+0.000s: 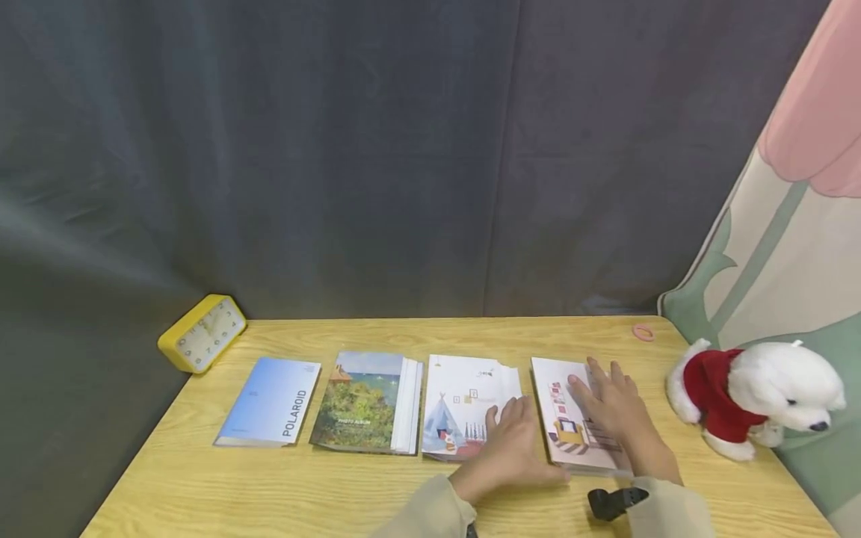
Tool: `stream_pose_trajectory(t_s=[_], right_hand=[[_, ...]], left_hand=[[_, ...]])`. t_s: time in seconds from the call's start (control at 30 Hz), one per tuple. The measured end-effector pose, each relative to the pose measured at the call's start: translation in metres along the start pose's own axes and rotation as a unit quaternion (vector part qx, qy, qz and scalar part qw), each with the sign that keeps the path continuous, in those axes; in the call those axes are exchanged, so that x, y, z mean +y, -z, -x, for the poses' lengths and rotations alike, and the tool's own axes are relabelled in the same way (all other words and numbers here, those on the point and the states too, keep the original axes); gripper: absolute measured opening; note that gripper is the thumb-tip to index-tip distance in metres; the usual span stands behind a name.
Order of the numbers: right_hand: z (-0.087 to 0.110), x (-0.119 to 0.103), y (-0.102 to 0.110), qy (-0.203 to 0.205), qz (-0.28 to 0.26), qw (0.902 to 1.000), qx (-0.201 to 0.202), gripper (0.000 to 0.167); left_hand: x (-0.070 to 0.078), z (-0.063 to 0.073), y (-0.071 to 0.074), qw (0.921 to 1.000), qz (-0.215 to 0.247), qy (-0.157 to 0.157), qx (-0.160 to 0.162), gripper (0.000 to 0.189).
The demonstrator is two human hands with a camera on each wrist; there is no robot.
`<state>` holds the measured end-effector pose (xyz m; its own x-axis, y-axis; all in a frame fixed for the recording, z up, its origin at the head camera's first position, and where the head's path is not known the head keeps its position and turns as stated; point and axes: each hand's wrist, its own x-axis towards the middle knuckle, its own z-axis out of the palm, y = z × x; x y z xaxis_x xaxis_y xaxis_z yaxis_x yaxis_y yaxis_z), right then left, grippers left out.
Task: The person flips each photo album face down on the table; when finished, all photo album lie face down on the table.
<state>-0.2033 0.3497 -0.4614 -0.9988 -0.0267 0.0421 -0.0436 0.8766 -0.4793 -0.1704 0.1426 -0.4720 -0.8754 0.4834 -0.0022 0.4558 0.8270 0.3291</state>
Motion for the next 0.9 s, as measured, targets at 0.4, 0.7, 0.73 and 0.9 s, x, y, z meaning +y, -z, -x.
stream_pose_trajectory(t_s=[0.4,0.7,0.73,0.9], right_hand=[[-0.004,-0.003,-0.007,0.040,0.028,0.9987,0.015,0.066],[-0.004,-0.006,-0.008,0.032,0.038,0.9987,0.014,0.065],[-0.003,-0.007,-0.008,0.029,0.036,0.9989,0.010,0.066],[-0.002,-0.014,-0.008,0.020,0.012,0.9997,0.001,0.064]], left_hand=[[0.014,-0.007,-0.008,0.9984,-0.032,0.011,0.045,0.079],[0.015,-0.006,-0.003,0.9992,-0.003,0.019,0.036,0.058],[0.015,-0.005,-0.002,0.9992,-0.004,0.019,0.036,0.054],[0.016,-0.003,0.006,0.9993,0.015,0.029,0.017,0.058]])
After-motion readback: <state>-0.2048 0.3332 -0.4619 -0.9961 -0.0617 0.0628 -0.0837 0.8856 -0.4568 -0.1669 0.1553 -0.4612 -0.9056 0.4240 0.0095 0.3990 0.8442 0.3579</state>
